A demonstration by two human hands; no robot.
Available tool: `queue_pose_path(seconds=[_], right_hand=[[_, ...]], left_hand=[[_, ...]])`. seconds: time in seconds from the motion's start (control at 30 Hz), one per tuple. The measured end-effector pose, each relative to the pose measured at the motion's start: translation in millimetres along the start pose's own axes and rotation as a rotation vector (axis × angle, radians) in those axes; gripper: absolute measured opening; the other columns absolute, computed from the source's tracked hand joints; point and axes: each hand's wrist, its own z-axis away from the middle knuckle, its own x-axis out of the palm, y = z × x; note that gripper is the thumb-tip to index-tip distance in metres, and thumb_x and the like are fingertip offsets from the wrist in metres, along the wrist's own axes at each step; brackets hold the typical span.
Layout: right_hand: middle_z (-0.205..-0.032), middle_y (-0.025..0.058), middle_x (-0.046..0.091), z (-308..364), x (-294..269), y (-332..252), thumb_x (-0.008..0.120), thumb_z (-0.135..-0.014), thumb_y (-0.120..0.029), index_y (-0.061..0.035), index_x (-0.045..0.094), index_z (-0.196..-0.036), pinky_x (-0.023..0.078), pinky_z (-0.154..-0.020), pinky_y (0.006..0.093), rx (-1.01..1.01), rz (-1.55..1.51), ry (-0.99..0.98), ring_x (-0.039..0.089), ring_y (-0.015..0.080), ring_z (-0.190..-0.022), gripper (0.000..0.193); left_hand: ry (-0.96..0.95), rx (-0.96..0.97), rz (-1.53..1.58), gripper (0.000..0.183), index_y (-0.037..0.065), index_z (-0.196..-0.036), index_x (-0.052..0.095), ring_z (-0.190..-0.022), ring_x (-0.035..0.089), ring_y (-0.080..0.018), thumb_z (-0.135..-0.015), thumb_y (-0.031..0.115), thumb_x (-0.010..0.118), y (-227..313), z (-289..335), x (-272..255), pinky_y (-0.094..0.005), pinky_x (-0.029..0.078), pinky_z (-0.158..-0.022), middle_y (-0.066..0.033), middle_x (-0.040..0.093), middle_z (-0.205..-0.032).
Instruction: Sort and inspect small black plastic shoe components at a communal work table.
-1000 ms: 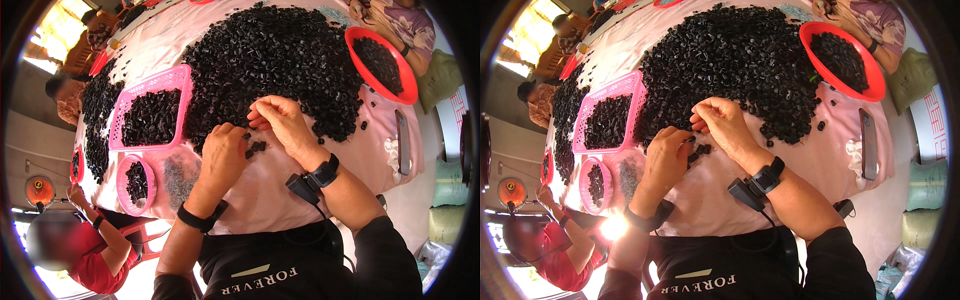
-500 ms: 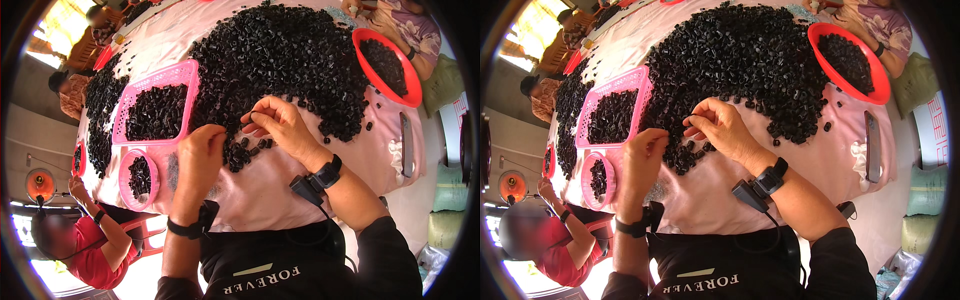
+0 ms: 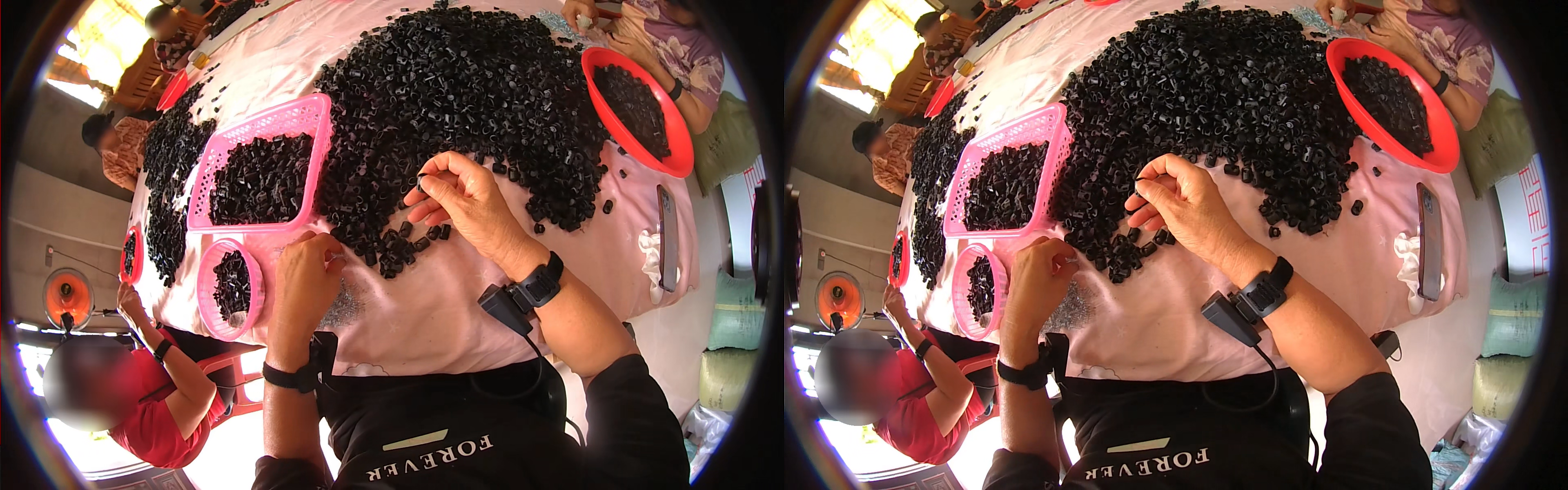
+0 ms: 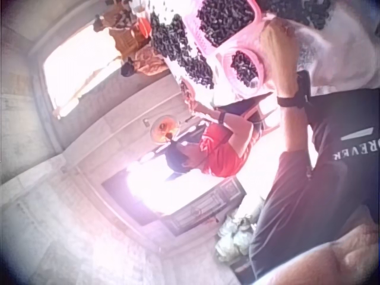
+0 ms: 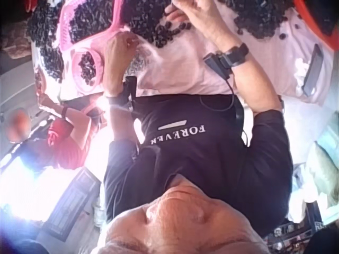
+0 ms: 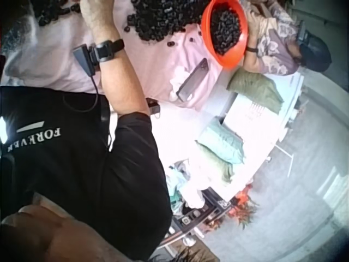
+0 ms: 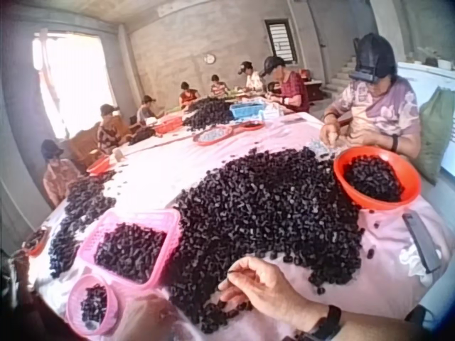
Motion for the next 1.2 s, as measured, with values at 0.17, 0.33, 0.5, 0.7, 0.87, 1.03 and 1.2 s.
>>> queue_pose_path(seconds=[0.17,0.33,0.5,0.7,0.87,1.03,1.2], right_hand=[[-0.092,0.0097,0.071,-2.3,1.2,3.3,0.058,-0.104,-0.014,-0.0017,0.059,-0.106,0.058,-0.066,0.0250,-0.008,0.025,-0.034,0.073,0.0150,-0.079,0.012],[-0.092,0.0089,0.072,-0.9,3.7,4.8,0.061,-0.102,-0.009,0.0015,0.063,-0.108,0.059,-0.069,0.0254,-0.020,0.075,-0.077,0.072,0.0141,-0.080,0.012],[-0.090,0.0079,0.073,0.4,2.7,12.8,0.065,-0.099,-0.006,0.0033,0.067,-0.109,0.059,-0.072,0.0253,-0.011,0.098,-0.144,0.072,0.0124,-0.080,0.014],[-0.089,0.0071,0.073,1.6,4.2,10.1,0.068,-0.096,-0.006,0.0036,0.068,-0.107,0.058,-0.072,0.0246,0.039,0.090,-0.178,0.071,0.0107,-0.079,0.015],[-0.089,0.0067,0.073,1.6,4.7,10.5,0.067,-0.096,-0.006,0.0043,0.068,-0.109,0.058,-0.072,0.0249,0.045,0.110,-0.162,0.070,0.0106,-0.078,0.017],[-0.088,0.0065,0.073,1.8,4.7,9.3,0.068,-0.096,-0.006,0.0042,0.068,-0.109,0.058,-0.072,0.0245,0.044,0.104,-0.147,0.070,0.0101,-0.078,0.017],[-0.088,0.0060,0.073,1.5,4.5,10.7,0.067,-0.096,-0.007,0.0038,0.068,-0.109,0.058,-0.072,0.0243,0.035,0.078,-0.153,0.069,0.0098,-0.078,0.017]], left_hand=[[0.039,0.009,-0.040,0.015,-0.001,-0.092,0.071,-0.073,0.066,-0.0273,-0.078,0.000,0.071,0.0,-1.8,6.0,-0.0383,0.051,-0.068,-0.0141,0.066,-0.083],[0.057,0.043,0.104,0.009,-0.001,-0.092,0.065,-0.074,0.067,-0.0364,-0.083,0.000,0.067,21.8,-3.3,2.7,-0.0435,0.051,-0.066,-0.0182,0.067,-0.084],[0.104,0.077,0.321,0.011,0.000,-0.093,0.063,-0.069,0.067,-0.0202,-0.085,-0.001,0.070,61.0,-16.4,-0.4,-0.0322,0.051,-0.063,-0.0105,0.067,-0.076],[0.188,0.209,0.305,0.012,-0.001,-0.096,0.066,-0.072,0.070,-0.0210,-0.085,-0.006,0.067,72.9,-31.1,6.0,-0.0313,0.053,-0.063,-0.0126,0.068,-0.081],[0.200,0.273,0.235,0.014,-0.002,-0.097,0.070,-0.073,0.069,-0.0278,-0.086,-0.007,0.064,72.1,-34.3,7.8,-0.0341,0.052,-0.064,-0.0141,0.068,-0.084],[0.216,0.305,0.255,0.014,-0.002,-0.097,0.070,-0.073,0.069,-0.0303,-0.087,-0.008,0.063,77.9,-34.8,4.5,-0.0355,0.051,-0.064,-0.0153,0.068,-0.084],[0.204,0.290,0.285,0.014,-0.001,-0.096,0.068,-0.071,0.068,-0.0301,-0.087,-0.008,0.062,80.7,-37.2,5.8,-0.0353,0.051,-0.063,-0.0160,0.067,-0.083]])
